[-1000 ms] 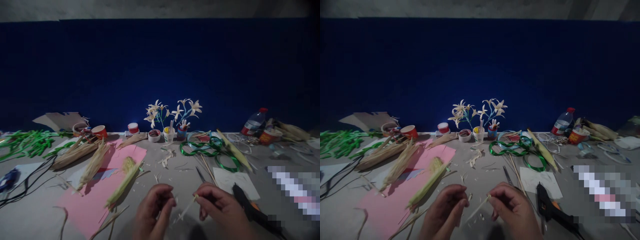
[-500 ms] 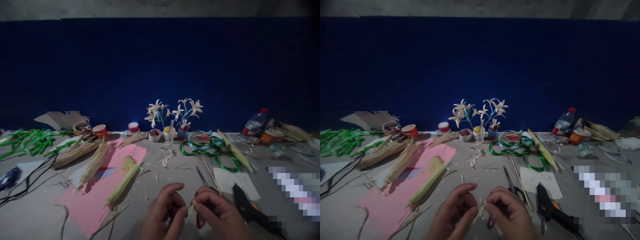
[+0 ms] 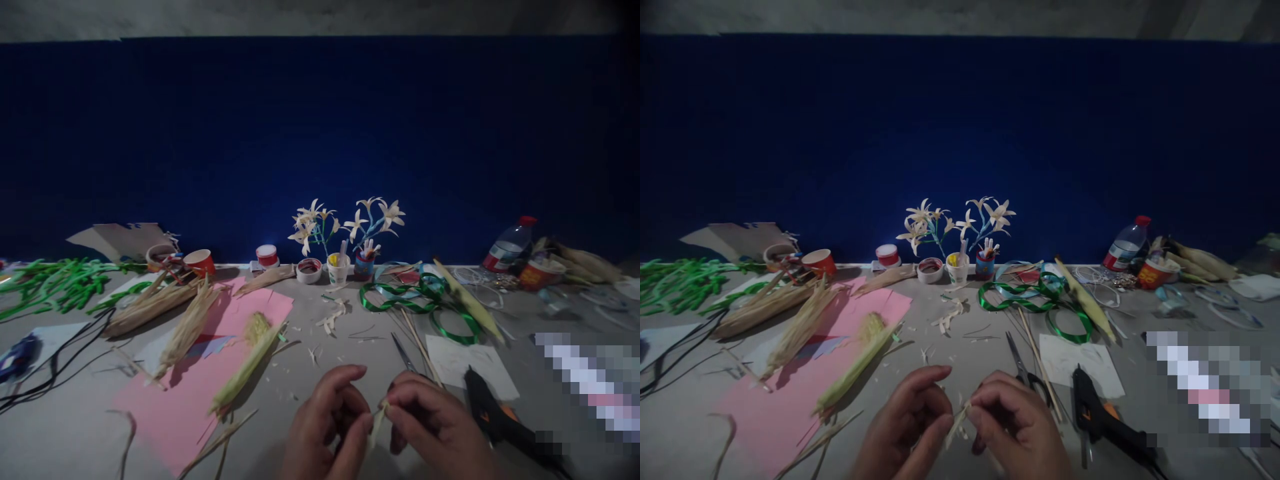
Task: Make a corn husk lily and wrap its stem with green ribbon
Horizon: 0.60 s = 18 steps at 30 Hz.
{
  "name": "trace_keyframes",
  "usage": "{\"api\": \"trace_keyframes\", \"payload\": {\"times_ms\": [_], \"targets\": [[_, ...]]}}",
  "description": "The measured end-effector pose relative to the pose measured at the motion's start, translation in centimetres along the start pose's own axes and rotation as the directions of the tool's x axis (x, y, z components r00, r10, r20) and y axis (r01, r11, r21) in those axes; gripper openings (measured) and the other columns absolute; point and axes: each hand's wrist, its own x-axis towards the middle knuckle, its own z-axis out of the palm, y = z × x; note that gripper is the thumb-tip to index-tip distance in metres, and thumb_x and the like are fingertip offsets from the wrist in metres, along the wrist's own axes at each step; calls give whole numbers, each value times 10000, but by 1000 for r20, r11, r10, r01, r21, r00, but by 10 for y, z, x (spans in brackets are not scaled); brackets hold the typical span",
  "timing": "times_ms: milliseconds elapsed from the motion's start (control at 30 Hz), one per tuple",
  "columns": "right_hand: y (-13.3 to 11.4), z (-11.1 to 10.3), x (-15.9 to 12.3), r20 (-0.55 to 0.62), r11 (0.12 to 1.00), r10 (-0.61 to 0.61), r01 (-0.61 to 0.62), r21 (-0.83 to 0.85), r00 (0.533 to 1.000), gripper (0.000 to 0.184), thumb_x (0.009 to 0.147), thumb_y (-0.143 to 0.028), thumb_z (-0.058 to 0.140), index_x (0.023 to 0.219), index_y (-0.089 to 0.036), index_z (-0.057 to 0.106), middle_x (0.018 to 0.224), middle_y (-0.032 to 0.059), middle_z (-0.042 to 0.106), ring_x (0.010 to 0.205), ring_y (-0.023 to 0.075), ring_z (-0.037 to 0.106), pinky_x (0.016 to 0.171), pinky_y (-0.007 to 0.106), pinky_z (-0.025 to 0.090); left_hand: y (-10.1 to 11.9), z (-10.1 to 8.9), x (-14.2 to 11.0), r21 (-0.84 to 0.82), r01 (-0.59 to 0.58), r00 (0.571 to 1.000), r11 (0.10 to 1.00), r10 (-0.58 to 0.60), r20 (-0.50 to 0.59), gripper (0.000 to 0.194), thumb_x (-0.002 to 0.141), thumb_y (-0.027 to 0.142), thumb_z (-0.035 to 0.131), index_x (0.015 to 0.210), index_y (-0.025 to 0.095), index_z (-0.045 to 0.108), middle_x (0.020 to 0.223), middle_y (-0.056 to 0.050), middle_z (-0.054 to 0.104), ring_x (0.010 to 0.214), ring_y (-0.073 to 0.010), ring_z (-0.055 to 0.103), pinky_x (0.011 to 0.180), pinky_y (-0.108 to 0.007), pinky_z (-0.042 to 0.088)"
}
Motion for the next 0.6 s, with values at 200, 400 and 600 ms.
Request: {"api": "trace_keyframes", "payload": {"times_ms": [200, 400, 600], "targets": [[2, 2, -1, -5, 1000, -6, 6, 7, 1000, 167, 867, -287, 625, 736, -198, 677, 752, -11, 557, 532, 97, 601, 515, 198, 495, -2, 2, 0, -8, 5, 1000, 1000, -5, -13, 327, 882, 363, 581, 1186, 243, 562, 723, -15, 611, 600, -116, 505, 537, -212, 354], [1, -5, 0, 93, 978, -108, 122, -168, 990, 164, 901, -238, 562, 766, -204, 647, 763, 0, 554, 591, 118, 603, 531, 202, 484, -4, 3, 0, 0, 5, 1000, 1000, -5, 3, 364, 887, 393, 568, 1215, 238, 541, 718, -7, 593, 618, -120, 514, 556, -216, 360], [-20, -11, -2, 166, 844, -250, 299, -446, 954, 146, 911, -158, 515, 829, -231, 612, 814, 20, 607, 762, 162, 616, 683, 236, 470, -4, 1, 0, 7, 20, 998, 1000, -20, 53, 391, 895, 435, 538, 1233, 239, 530, 733, -2, 567, 623, -113, 488, 552, -214, 344]]}}
